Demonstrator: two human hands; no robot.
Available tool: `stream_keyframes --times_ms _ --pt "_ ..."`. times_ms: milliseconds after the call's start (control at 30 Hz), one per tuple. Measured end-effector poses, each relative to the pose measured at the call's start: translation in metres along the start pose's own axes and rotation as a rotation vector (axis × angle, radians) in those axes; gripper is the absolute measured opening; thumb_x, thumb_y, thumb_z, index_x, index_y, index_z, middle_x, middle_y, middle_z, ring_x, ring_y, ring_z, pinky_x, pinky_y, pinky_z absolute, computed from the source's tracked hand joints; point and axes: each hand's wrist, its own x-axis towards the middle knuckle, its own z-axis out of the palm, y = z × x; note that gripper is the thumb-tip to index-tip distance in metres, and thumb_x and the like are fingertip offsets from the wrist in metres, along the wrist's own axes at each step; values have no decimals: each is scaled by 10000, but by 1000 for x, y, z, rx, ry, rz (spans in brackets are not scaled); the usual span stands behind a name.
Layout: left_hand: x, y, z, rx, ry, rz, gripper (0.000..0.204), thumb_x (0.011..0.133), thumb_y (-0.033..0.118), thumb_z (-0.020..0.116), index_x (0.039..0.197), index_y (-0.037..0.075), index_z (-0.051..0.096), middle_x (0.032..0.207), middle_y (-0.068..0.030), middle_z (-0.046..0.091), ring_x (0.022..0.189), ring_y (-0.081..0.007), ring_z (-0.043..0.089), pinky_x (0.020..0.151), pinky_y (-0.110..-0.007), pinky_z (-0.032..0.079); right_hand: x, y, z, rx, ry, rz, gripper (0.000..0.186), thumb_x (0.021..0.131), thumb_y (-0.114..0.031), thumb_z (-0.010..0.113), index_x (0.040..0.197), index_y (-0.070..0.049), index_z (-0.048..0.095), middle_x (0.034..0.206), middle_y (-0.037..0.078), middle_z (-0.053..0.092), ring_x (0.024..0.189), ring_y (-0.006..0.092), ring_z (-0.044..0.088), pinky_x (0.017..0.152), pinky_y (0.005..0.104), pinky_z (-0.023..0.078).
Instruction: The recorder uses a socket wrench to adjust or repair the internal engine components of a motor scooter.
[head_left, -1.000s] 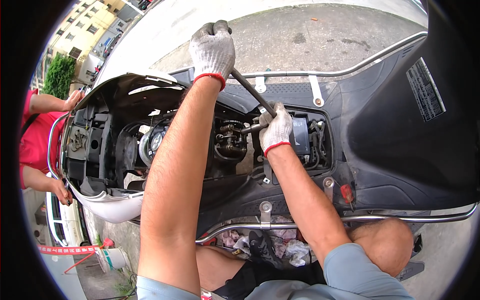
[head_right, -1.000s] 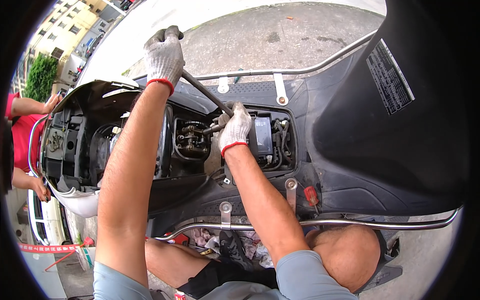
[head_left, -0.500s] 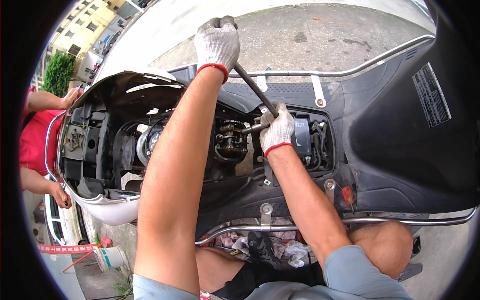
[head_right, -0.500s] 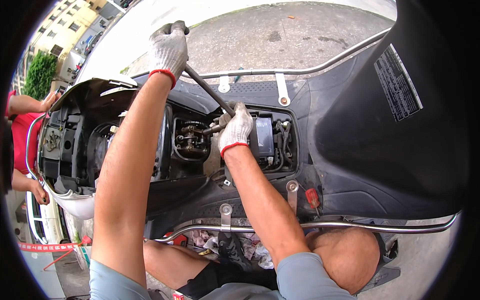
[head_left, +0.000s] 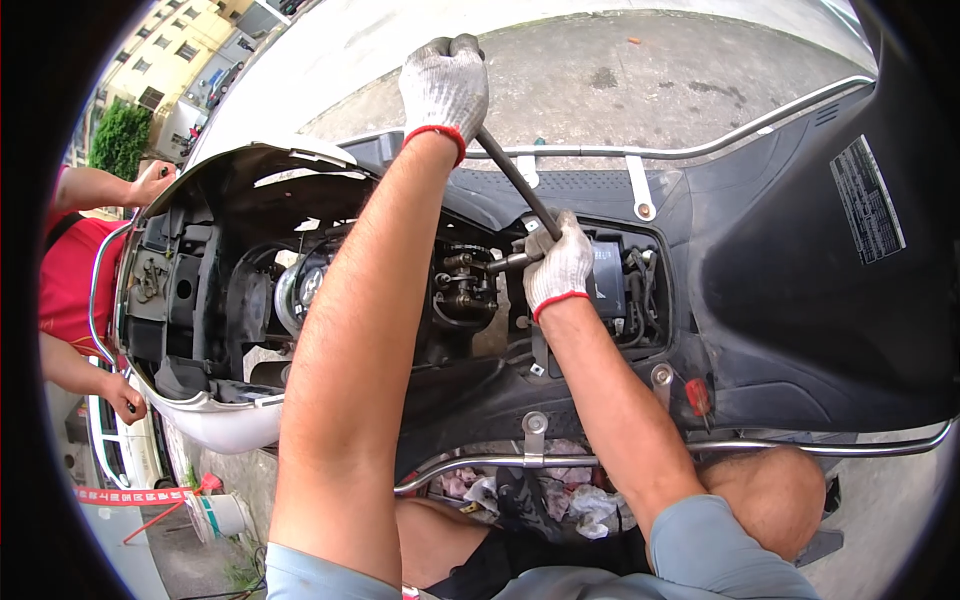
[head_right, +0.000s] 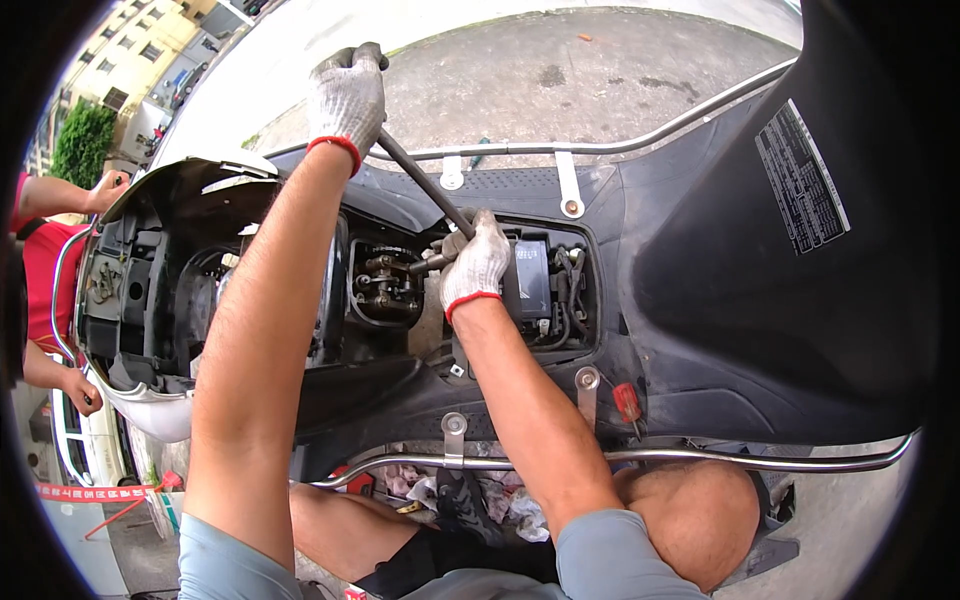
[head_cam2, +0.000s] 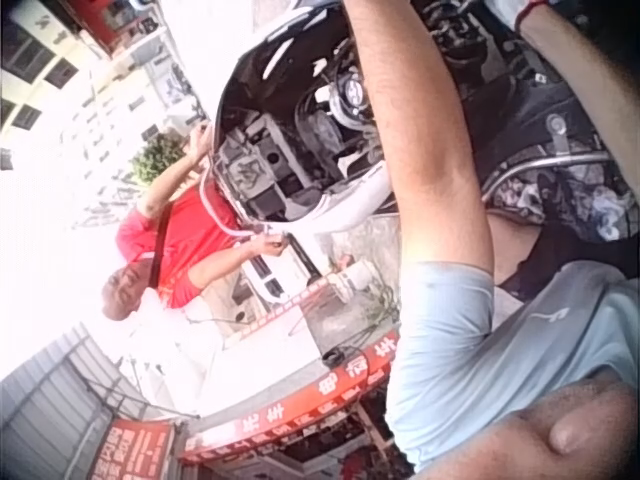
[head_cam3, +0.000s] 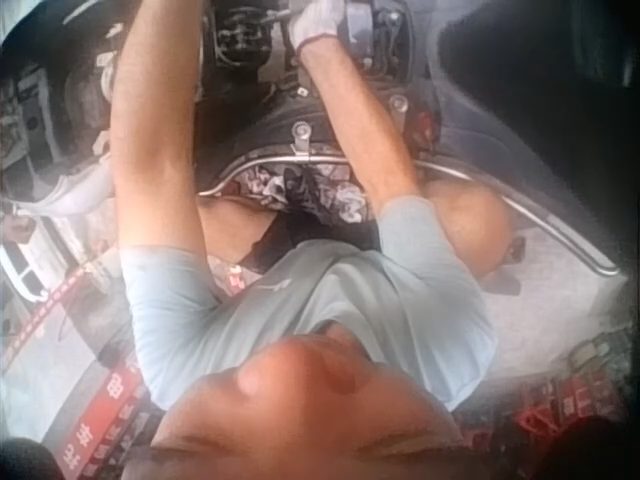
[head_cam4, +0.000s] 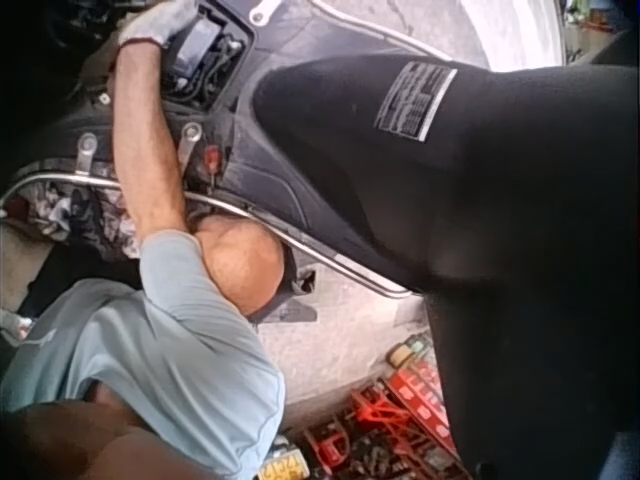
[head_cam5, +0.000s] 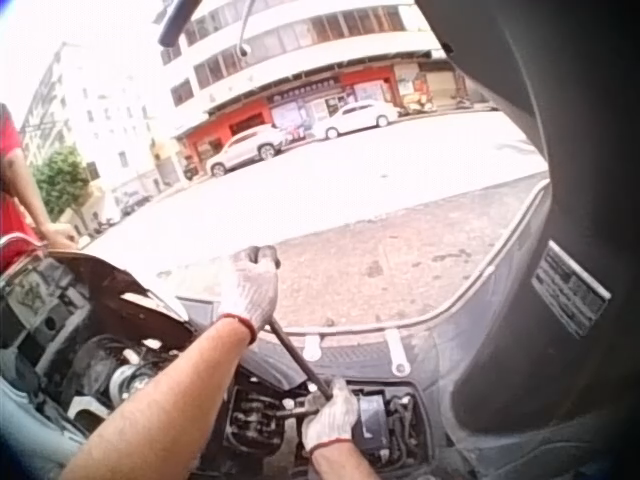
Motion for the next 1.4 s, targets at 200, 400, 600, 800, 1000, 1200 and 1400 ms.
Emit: stream_keyframes --times_ms 200,400,600,800,1000,1200,1400 --pt "-24 16 -16 -204 -15 -73 353 929 281 519 848 -24 680 669 -161 620 599 -248 605 619 -369 491 3 -1 -12 1 -57 -25 302 1006 -244 424 824 -36 546 531 3 372 414 128 350 412 336 378" --pt "-88 68 -86 -520 -1 -40 325 984 273 528 888 -23 621 577 -5 472 436 -85 411 446 -257 386 -51 -15 -14 -64 -261 -86 316 1031 -250 396 864 -22 535 514 -4 344 429 130 336 550 330 467" --pt "-123 79 -132 -601 70 -22 332 996 284 546 858 -9 621 554 7 463 440 -67 438 435 -242 366 -79 -9 -8 -34 -340 -87 275 1007 -234 479 877 -4 558 547 13 415 427 127 382 506 302 468" --pt "-150 74 -143 -627 85 -78 302 1010 278 550 879 9 593 603 14 485 473 -47 446 439 -214 353 -70 0 -21 -12 -468 -78 256 992 -236 521 889 -6 566 567 12 426 467 131 409 475 270 373" --pt "-182 74 -143 -701 179 -40 307 982 334 611 886 45 569 573 34 414 442 -49 375 429 -197 338 -71 -1 -16 25 -516 -58 252 985 -244 534 881 -18 571 555 -5 393 479 127 391 492 286 386" --pt "-145 76 -137 -702 165 -90 300 1014 266 523 886 1 583 565 11 449 431 -61 420 416 -221 348 -68 -1 -15 -55 -436 -85 255 995 -234 508 875 -16 565 565 0 402 475 126 387 495 274 397" --pt "-66 50 -100 -472 132 -196 298 975 257 518 911 -12 629 559 12 426 466 -90 403 453 -270 401 -66 6 -8 -61 -292 -16 250 1019 -214 451 879 -31 548 569 -2 382 444 112 343 475 272 371"
